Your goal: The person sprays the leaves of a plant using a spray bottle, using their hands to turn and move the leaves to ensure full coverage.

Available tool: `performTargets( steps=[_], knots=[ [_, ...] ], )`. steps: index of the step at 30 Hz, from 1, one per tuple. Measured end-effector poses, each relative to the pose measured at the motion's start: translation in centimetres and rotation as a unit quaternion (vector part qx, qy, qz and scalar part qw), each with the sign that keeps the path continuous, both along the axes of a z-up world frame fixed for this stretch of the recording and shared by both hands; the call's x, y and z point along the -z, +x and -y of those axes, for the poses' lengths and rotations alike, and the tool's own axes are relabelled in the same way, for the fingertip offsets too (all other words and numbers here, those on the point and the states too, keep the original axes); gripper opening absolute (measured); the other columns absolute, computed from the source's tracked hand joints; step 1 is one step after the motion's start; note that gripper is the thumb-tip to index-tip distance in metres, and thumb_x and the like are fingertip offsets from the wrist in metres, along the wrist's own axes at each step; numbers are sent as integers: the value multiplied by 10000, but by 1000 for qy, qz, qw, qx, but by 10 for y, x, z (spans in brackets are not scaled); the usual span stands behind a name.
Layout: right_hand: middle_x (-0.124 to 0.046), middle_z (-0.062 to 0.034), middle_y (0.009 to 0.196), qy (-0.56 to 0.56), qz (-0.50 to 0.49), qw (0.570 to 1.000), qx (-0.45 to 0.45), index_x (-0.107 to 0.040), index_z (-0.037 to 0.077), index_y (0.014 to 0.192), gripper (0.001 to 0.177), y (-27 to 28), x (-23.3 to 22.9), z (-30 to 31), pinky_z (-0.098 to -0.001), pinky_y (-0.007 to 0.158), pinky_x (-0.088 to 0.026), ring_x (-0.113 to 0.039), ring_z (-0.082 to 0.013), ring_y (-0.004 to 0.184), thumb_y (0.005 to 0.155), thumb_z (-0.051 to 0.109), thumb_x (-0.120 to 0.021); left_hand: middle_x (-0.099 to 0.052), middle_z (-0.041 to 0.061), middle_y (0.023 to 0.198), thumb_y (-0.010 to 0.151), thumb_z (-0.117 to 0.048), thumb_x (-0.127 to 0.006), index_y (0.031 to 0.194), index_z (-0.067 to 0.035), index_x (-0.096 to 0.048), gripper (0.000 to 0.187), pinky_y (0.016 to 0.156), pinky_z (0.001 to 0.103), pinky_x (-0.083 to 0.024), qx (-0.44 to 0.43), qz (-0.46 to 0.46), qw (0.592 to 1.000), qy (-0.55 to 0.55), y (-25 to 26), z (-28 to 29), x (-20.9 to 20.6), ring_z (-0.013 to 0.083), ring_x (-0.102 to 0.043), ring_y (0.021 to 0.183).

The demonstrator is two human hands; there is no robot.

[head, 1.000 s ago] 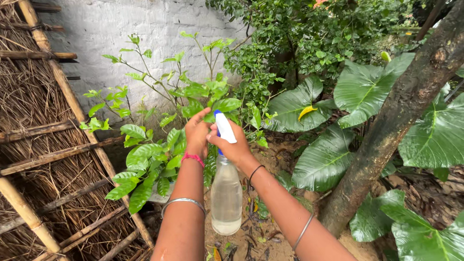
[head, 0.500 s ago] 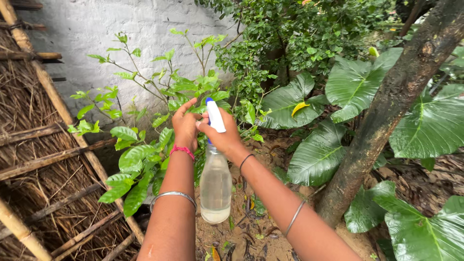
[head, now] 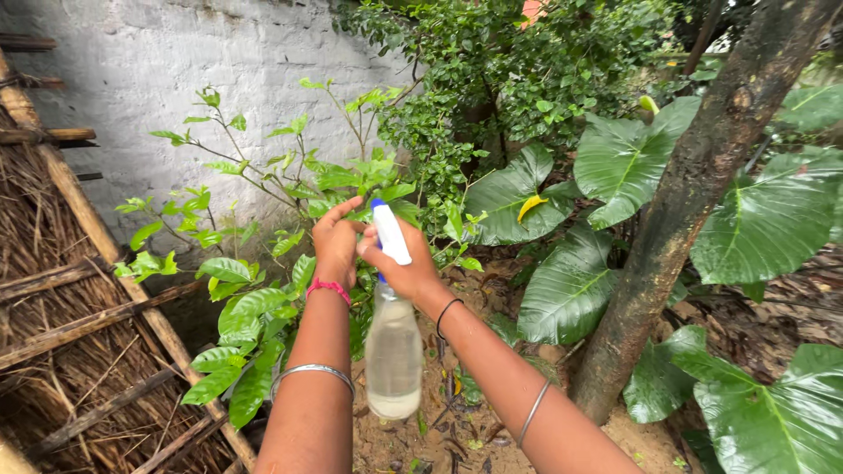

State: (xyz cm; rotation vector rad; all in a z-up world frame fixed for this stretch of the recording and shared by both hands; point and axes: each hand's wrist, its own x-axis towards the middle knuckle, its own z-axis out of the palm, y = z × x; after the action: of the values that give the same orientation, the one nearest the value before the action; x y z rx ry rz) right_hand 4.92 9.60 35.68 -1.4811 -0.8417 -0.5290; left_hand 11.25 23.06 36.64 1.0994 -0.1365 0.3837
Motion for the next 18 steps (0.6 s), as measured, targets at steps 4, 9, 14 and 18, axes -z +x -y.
performTargets(
  steps=[4,9,14,18],
  knots=[
    [-702,-13,948,6,0,1000,0,-666,28,1047,238,-16,0,0,-268,777,-543,-653,-83,864,873,160,-761,-707,124,859,804,135,-475,1238,-23,-706,516,556,276,-517,24,19,999,-18,-2,4,5,149,-628,639],
    [-702,-29,868,28,-59,996,-59,-684,21,1015,170,-15,0,1,-264,736,-539,-660,-100,797,908,152,-704,-708,127,831,808,126,-465,1240,-32,-722,527,516,287,-433,9,1,1000,23,-12,3,4,151,-580,598],
    [-651,-35,796,-4,-55,998,10,-656,13,963,157,-18,8,-4,-278,639,-491,-605,-109,712,893,139,-719,-721,103,871,784,144,-462,1228,-10,-710,531,580,288,-519,15,12,1000,5,-16,5,9,160,-639,663],
    [-677,-2,847,-39,-8,999,-15,-661,43,983,184,-19,6,-2,-256,681,-513,-624,-71,756,851,138,-746,-740,129,871,787,136,-448,1232,0,-708,533,610,275,-530,6,28,999,-19,-1,2,18,181,-657,695]
  ],
)
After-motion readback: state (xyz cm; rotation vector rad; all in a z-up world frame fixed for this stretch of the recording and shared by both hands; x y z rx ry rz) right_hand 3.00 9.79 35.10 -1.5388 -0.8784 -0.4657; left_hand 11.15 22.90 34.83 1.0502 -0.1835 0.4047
